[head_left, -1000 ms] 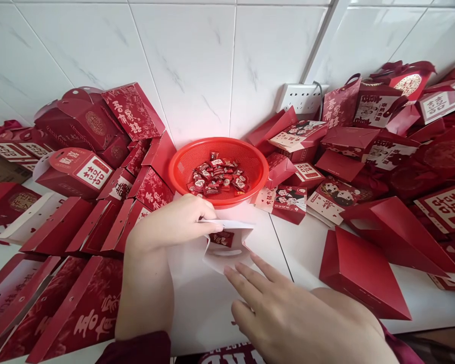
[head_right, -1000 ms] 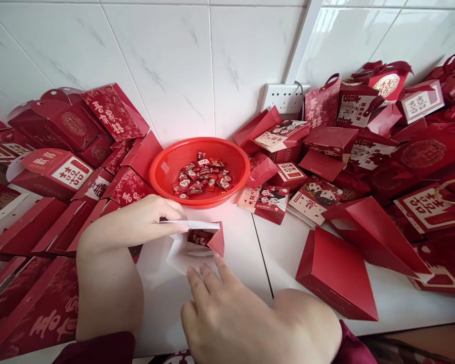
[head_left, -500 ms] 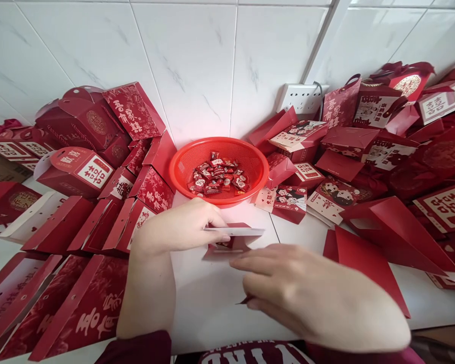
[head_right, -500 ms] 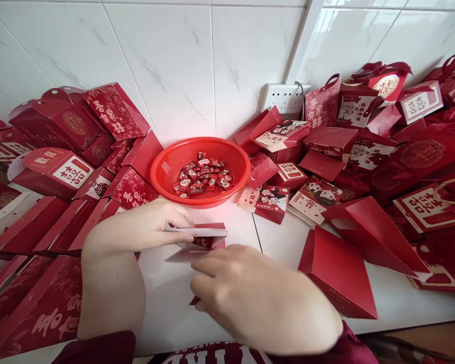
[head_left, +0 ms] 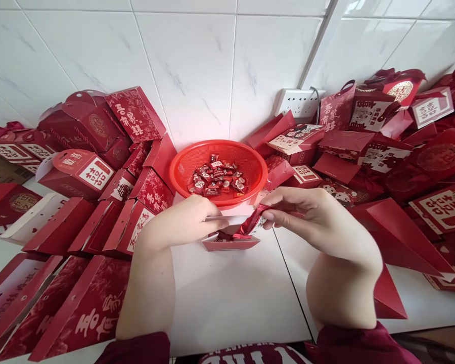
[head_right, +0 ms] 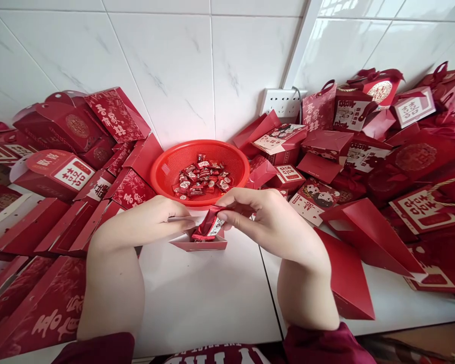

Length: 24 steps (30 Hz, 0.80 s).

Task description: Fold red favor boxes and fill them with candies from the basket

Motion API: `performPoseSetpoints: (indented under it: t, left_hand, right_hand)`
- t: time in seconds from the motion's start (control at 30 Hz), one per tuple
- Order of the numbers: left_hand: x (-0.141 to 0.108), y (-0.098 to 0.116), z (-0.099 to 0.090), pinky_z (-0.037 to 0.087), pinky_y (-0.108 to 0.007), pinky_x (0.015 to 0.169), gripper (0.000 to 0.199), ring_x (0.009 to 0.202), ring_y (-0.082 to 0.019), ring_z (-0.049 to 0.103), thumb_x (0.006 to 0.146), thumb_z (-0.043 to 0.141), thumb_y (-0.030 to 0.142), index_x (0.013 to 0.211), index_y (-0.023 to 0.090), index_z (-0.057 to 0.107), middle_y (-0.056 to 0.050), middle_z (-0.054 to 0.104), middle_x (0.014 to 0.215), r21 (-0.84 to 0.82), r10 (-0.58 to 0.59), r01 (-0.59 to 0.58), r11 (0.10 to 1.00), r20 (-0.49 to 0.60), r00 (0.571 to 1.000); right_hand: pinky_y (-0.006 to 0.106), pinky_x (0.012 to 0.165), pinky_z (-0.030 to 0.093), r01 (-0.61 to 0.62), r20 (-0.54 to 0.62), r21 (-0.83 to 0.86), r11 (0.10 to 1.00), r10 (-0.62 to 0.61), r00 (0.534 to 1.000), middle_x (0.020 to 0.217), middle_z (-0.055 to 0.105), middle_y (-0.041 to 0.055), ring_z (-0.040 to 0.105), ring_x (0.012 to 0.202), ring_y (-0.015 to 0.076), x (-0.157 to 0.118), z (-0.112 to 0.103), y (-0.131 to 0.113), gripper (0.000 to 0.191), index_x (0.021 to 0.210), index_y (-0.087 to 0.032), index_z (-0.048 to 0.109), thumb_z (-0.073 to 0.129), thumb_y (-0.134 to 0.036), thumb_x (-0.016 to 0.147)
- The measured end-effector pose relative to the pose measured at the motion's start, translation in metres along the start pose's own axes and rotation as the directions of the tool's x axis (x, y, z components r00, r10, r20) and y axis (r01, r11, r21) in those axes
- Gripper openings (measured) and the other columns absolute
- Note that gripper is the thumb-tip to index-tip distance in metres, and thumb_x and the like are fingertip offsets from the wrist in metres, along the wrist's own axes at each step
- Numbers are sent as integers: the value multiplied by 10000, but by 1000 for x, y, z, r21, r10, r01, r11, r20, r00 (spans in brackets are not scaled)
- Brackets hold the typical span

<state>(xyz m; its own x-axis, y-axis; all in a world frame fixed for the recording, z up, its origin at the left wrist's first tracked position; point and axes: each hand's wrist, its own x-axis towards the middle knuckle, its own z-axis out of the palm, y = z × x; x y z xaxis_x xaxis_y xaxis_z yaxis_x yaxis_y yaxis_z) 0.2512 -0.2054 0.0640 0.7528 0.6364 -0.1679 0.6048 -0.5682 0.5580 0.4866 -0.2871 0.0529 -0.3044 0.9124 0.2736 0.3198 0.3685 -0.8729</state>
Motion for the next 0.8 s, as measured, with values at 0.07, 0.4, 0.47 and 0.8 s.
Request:
performPoseSetpoints:
  t: [0.07, 0.4, 0.47, 0.8]
  left_hand:
    - [-1, -1, 0, 286, -235, 542, 369, 534, -106, 441, 863, 505, 384, 598, 146, 602, 8, 511, 521, 0, 23, -23, 1000, 46, 999]
    - [-4, -3, -1, 304, -242, 528, 238, 555, -106, 487, 780, 628, 366, 666, 162, 673, 1, 613, 629, 22, 62, -68, 997, 209, 976]
    - [-4, -1, -2, 339, -240, 571, 270, 607, -116, 540, 822, 591, 388, 707, 172, 705, -9, 661, 690, -12, 82, -82, 997, 247, 965]
    - [-7, 1, -2, 332, -249, 557, 380, 581, -118, 535, 870, 540, 450, 676, 166, 699, -10, 653, 646, -35, 84, -77, 996, 255, 963]
  right_hand:
    - [258, 724, 520, 25, 0, -78, 997, -25, 1000, 909, 704, 30, 651, 780, 154, 0, -2, -2, 131, 1009, -205, 685, 610, -259, 916]
    - [283, 763, 499, 112, -24, -213, 971, -120, 992, 968, 689, 32, 634, 862, 175, -3, -8, -8, 118, 993, -240, 684, 590, -264, 926]
    - [301, 759, 503, 108, -68, -223, 969, -126, 990, 958, 685, 43, 633, 858, 187, -4, -7, -8, 111, 971, -239, 686, 602, -289, 918]
    - [268, 557, 492, -55, -352, -138, 989, 3, 936, 810, 656, 28, 617, 643, 154, 14, -1, 17, 105, 927, -205, 641, 607, -297, 892]
